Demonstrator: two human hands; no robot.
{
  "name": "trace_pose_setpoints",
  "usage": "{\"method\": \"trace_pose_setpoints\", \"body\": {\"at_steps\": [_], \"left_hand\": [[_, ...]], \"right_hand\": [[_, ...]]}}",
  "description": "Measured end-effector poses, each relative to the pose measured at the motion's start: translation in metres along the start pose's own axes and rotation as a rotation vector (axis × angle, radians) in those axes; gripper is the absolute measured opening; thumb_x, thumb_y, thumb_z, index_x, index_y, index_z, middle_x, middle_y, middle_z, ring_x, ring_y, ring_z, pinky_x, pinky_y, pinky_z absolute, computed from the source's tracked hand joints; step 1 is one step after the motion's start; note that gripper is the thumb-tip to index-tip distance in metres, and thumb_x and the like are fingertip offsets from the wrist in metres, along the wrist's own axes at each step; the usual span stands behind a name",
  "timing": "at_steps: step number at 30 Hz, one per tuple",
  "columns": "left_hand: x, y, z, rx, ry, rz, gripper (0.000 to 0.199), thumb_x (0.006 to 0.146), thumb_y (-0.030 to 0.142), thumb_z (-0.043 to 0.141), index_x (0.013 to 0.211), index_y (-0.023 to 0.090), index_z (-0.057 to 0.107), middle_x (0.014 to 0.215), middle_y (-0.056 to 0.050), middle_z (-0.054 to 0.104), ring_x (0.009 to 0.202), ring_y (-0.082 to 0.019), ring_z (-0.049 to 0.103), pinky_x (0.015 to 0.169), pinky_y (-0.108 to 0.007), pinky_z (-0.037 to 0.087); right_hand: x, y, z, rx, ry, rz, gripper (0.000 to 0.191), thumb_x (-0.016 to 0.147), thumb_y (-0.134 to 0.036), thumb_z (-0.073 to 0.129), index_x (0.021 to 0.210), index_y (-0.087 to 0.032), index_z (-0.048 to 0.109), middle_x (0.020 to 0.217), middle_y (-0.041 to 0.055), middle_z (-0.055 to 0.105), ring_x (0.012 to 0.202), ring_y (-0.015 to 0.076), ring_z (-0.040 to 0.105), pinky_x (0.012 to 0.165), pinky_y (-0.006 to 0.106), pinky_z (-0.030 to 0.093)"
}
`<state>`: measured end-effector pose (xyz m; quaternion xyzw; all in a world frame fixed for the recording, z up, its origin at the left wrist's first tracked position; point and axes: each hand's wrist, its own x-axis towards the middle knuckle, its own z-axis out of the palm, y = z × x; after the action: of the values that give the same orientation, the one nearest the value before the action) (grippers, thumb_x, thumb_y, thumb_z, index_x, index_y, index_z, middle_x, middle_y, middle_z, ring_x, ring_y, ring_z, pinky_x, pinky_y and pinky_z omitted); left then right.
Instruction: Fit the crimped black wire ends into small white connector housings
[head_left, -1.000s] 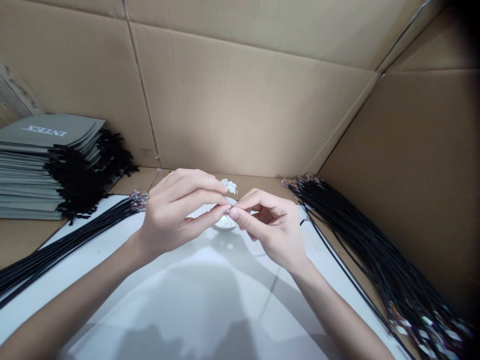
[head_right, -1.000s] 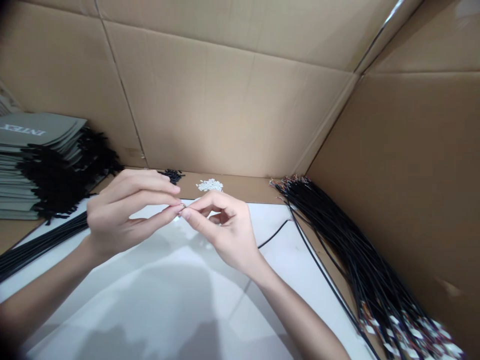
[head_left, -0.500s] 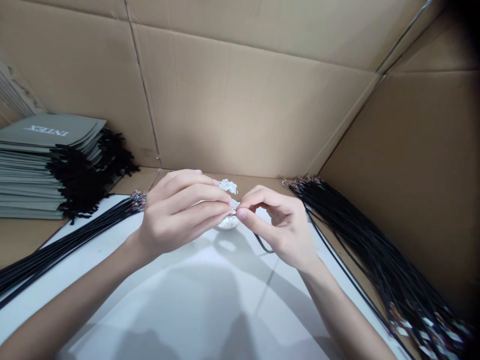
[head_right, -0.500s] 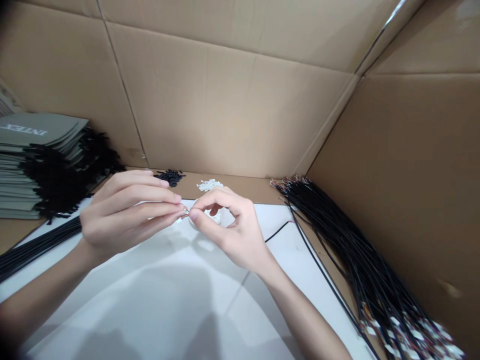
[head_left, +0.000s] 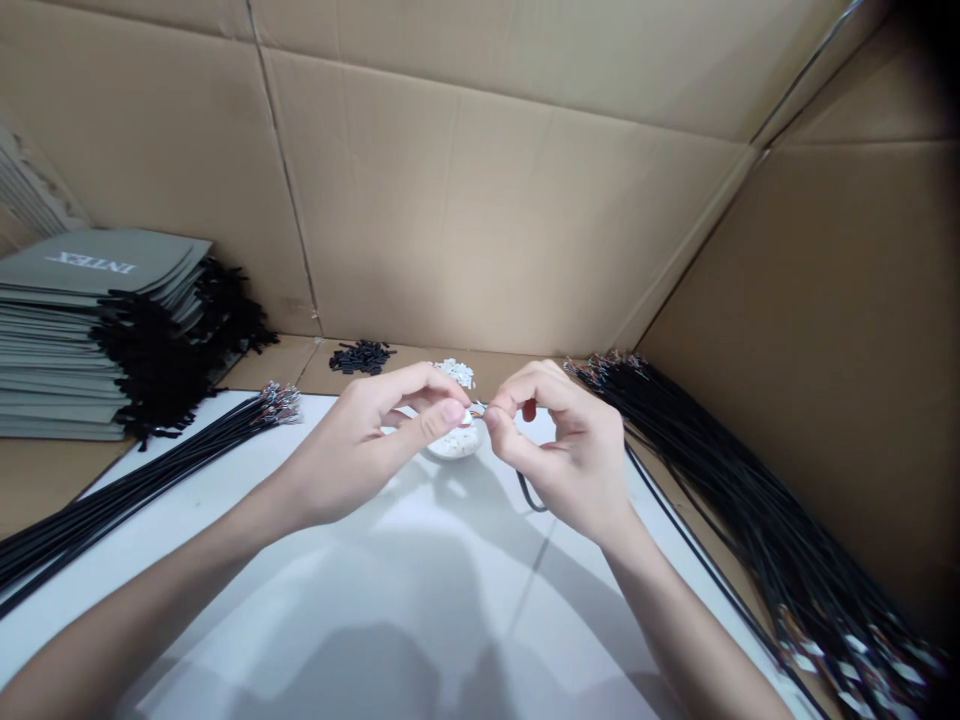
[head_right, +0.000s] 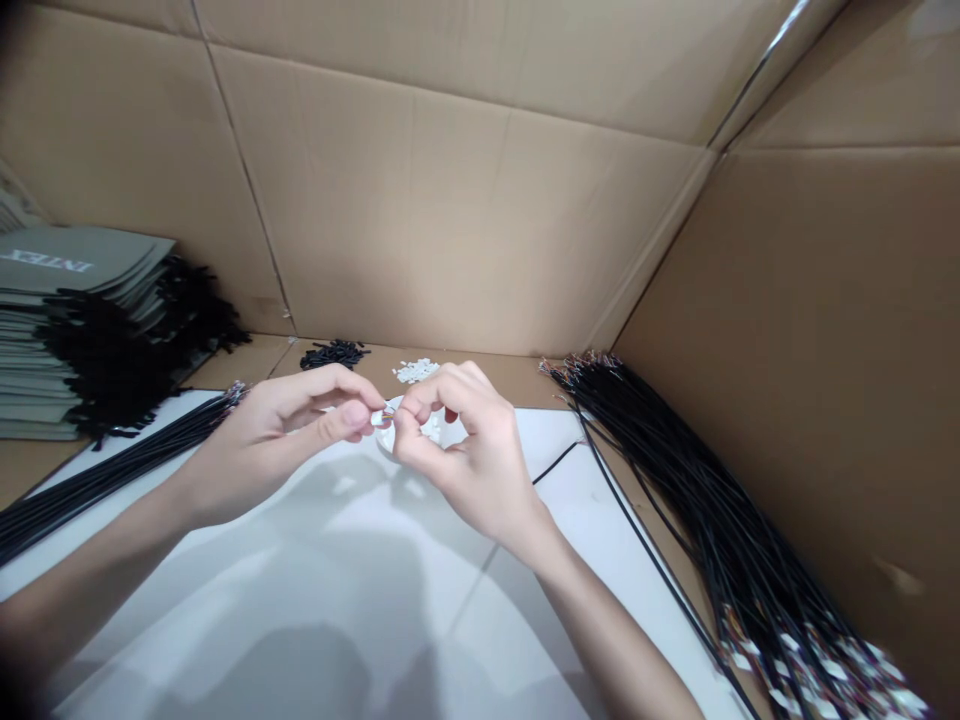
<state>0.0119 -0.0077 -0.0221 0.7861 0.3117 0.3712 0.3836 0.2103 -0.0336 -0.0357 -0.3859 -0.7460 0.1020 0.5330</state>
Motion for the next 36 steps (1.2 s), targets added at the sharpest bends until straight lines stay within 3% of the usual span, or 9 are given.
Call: {"method": "trace_pose_setpoints", "body": {"at_steps": [5,13,24,36], "left_hand": [[0.002,0.002,0.007,-0.342,0.008,-0.109,0.008,0.088,0.028,0.073,0.089,0.02,0.074,0.087,0.001,0.073,0.079,-0.012,0.065,0.068,-0.018,0.053],[0.005,-0.005,0.014,-0.578,-0.058,-0.254,0.008,0.086,0.026,0.076,0.092,0.022,0.079,0.087,0.0,0.074,0.08,-0.009,0.067,0.075,-0.015,0.056],[0.005,-0.01,0.016,-0.583,-0.121,-0.281,0.008,0.086,0.028,0.077,0.092,0.024,0.079,0.089,0.001,0.073,0.082,-0.008,0.066,0.073,-0.014,0.055],[0.004,-0.002,0.011,-0.419,-0.086,-0.226,0.009,0.087,0.02,0.074,0.088,0.024,0.082,0.077,0.003,0.073,0.07,-0.006,0.061,0.068,-0.011,0.052]], "right_hand": [[0.0,-0.005,-0.006,-0.071,-0.044,-0.054,0.019,0.084,-0.008,0.065,0.075,-0.022,0.056,0.071,-0.0033,0.06,0.07,0.0143,0.05,0.066,0.03,0.039],[0.0,-0.018,-0.023,-0.215,-0.205,-0.083,0.02,0.085,-0.005,0.064,0.077,-0.021,0.054,0.073,-0.0036,0.06,0.073,0.0138,0.048,0.069,0.029,0.038],[0.001,-0.021,-0.032,-0.338,-0.296,-0.157,0.019,0.081,-0.001,0.063,0.076,-0.018,0.054,0.072,-0.0024,0.055,0.07,0.0132,0.041,0.065,0.027,0.035],[-0.002,-0.02,-0.028,-0.493,-0.276,-0.305,0.017,0.091,-0.008,0.057,0.075,-0.013,0.059,0.07,0.0028,0.056,0.069,0.016,0.039,0.063,0.031,0.036]]}}
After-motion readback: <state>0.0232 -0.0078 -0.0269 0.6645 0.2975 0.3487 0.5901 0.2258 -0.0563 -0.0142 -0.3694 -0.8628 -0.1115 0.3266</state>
